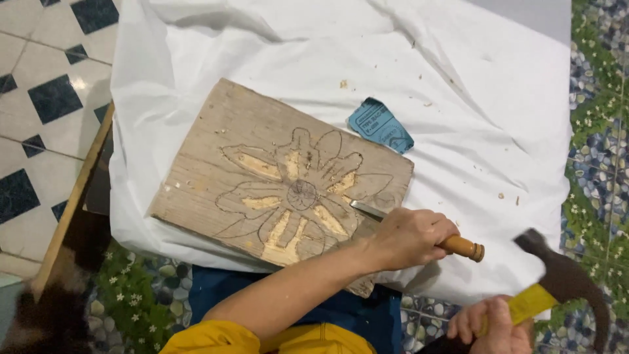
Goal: Carving a floral design into a wooden board using a hammer and chisel.
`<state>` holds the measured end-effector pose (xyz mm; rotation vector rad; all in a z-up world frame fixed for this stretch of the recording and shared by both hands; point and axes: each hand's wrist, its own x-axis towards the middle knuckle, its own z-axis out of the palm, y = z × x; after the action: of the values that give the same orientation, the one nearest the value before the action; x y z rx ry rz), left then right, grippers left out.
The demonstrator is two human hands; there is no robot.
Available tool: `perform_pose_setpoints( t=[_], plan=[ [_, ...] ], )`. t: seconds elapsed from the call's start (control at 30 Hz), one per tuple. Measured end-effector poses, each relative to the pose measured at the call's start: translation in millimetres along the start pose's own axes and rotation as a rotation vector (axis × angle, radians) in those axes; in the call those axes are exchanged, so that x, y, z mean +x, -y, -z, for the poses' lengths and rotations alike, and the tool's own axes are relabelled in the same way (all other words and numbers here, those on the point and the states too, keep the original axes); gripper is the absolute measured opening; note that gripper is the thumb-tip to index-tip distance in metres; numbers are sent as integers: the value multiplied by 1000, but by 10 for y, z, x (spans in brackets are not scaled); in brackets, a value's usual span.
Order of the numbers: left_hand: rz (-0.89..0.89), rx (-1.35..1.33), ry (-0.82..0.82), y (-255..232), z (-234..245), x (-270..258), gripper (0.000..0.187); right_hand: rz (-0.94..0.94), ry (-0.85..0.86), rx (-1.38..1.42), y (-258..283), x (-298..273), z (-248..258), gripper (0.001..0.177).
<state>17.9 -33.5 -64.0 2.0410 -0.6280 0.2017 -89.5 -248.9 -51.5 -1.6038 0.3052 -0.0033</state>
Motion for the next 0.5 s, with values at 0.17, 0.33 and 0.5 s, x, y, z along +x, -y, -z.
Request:
perform_pose_setpoints(
  t=[0.17, 0.33, 0.5],
  plan=[
    [30, -18, 1, -34, 64, 23, 16, -274, -121, 35, -180, -76, -13, 9],
    [42, -32, -7, -60, 7, -63, 15, -133, -95, 12, -318, -135, 161, 14],
    [30, -14, -15, -18, 23, 8, 18, -131, 370, 504, -930, 145, 965, 41]
  ],
)
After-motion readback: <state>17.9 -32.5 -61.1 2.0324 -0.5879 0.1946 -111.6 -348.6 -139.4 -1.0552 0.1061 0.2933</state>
